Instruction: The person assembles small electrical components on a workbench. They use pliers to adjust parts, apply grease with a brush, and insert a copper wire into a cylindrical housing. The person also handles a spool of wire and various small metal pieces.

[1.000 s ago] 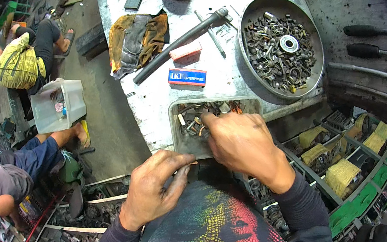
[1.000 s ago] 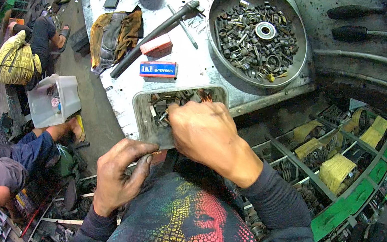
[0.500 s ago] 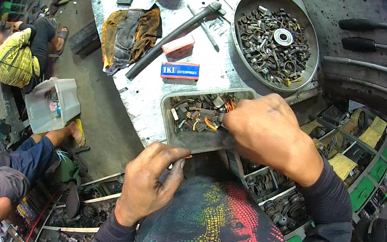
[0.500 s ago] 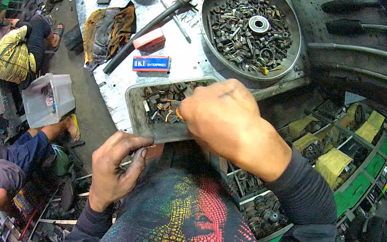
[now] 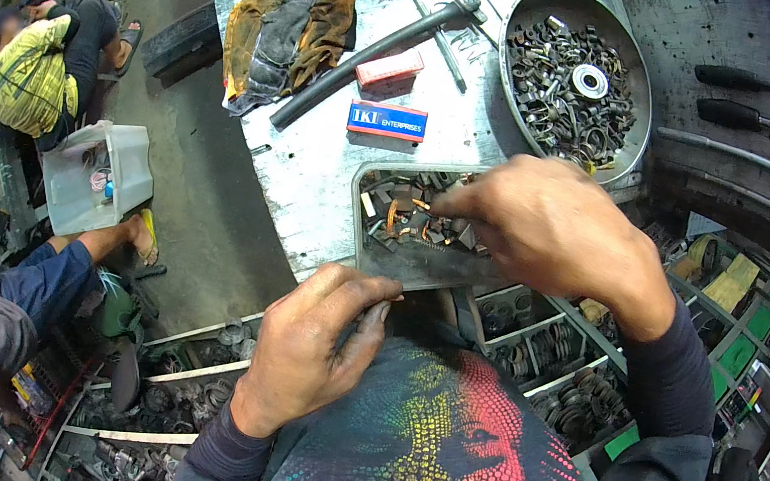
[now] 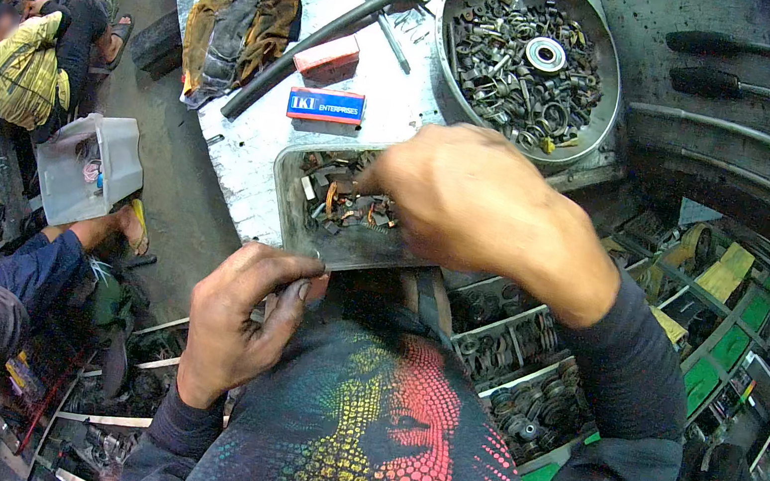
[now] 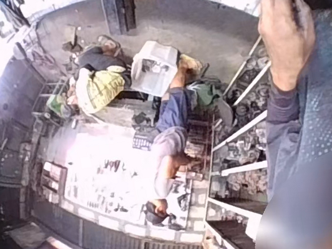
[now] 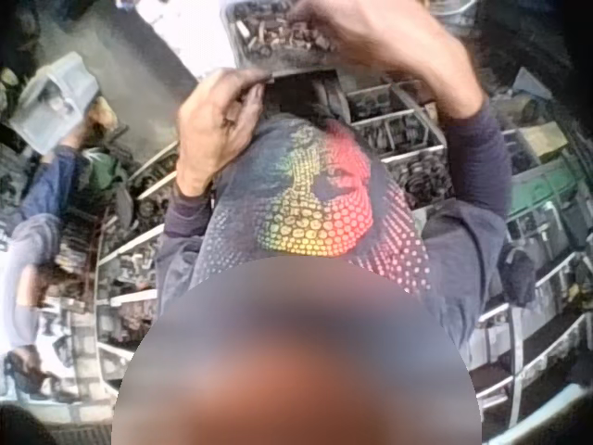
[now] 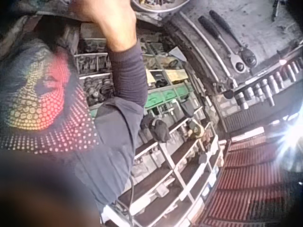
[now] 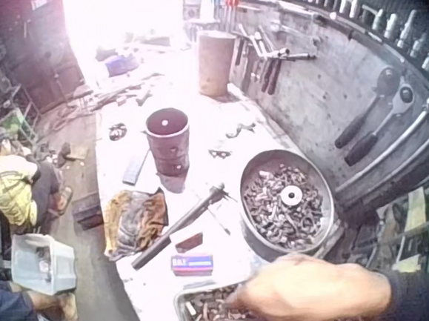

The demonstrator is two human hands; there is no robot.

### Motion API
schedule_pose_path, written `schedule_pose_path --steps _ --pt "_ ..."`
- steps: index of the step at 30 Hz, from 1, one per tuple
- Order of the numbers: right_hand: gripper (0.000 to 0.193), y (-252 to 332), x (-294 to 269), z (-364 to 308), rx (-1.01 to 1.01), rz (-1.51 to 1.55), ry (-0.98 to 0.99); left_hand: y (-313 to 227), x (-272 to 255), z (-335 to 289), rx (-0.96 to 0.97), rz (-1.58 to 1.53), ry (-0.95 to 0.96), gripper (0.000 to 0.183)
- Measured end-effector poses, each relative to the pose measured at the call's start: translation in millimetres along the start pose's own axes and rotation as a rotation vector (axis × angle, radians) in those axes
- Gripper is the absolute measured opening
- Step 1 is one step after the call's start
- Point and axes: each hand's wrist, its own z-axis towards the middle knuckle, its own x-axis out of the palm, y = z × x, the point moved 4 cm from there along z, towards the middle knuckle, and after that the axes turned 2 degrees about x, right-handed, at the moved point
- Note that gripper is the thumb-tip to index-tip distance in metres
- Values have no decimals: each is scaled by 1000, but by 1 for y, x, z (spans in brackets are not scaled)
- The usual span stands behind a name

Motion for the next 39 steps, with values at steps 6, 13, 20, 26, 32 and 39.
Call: schedule_pose_path --steps 6,13,20,26,32,39 --pt "21 4 2 -23 -30 -231 113 2 0 2 19 -5 25 27" --pt "11 15 41 14 -191 -296 15 1 0 2 30 15 35 26" --pt "14 9 61 30 -158 -297 149 1 4 -1 32 52 -30 25" --pt "14 2 62 34 -174 -198 105 0 4 -2 37 76 -44 25" --pt "17 -3 39 9 -261 117 -75 3 3 -2 6 31 -23 26" --pt "22 -18 36 -32 370 1566 -108 6 -2 -2 -195 -237 -53 18"
